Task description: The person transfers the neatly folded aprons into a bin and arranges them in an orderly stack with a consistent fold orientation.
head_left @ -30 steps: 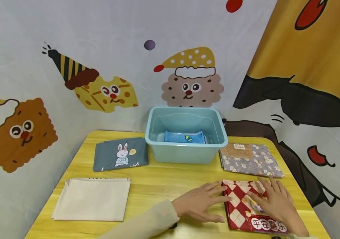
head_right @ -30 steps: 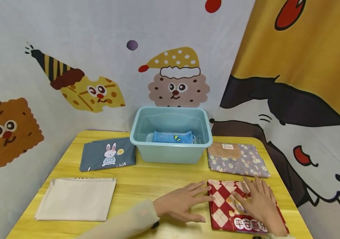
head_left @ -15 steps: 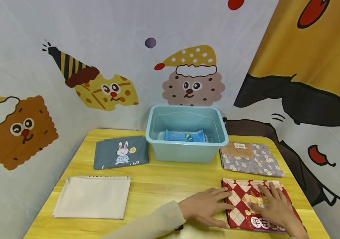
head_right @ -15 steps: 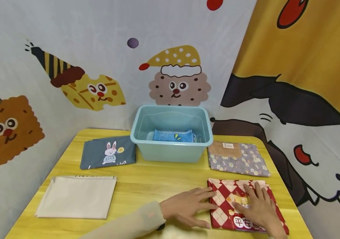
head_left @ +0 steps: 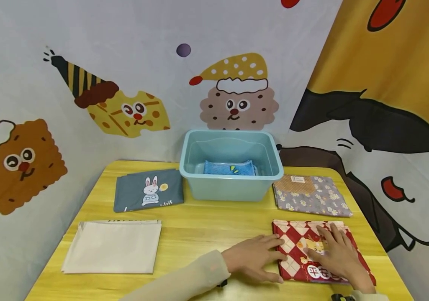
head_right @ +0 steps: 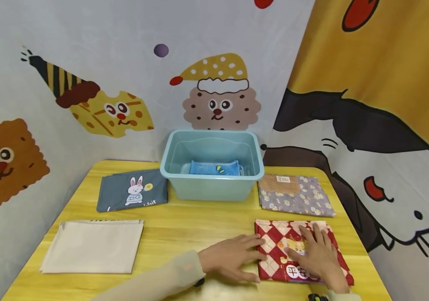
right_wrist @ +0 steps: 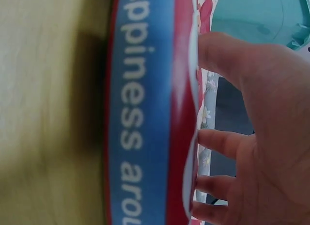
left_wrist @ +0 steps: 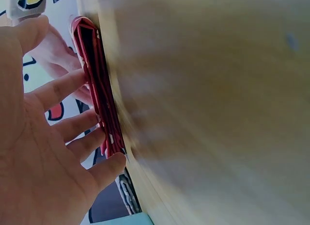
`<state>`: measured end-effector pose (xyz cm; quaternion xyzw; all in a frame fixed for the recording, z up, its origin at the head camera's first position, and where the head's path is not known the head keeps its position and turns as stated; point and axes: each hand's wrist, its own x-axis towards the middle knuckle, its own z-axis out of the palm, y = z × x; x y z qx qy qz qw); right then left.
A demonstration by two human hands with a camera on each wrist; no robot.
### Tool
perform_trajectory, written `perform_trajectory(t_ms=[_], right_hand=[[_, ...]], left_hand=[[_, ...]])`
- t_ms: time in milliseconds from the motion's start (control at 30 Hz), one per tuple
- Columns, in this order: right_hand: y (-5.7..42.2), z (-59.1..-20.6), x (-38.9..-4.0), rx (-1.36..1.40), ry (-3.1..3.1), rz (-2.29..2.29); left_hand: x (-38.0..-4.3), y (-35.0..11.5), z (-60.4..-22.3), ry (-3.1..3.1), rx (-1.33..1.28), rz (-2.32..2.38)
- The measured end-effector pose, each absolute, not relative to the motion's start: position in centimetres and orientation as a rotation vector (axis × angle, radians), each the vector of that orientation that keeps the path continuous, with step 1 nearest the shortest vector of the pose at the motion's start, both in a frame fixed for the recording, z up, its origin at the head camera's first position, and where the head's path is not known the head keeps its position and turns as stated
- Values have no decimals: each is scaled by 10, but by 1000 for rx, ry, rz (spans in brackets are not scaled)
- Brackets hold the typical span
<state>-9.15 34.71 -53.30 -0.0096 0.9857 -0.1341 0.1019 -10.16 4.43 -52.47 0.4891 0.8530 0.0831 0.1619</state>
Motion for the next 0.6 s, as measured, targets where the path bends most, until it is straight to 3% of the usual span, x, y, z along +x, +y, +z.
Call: perform_trajectory(t_ms=[600], right_hand=[[312, -529, -93, -14, 2943, -310]], left_hand=[[-110, 17, -533, 2504, 1400, 409]])
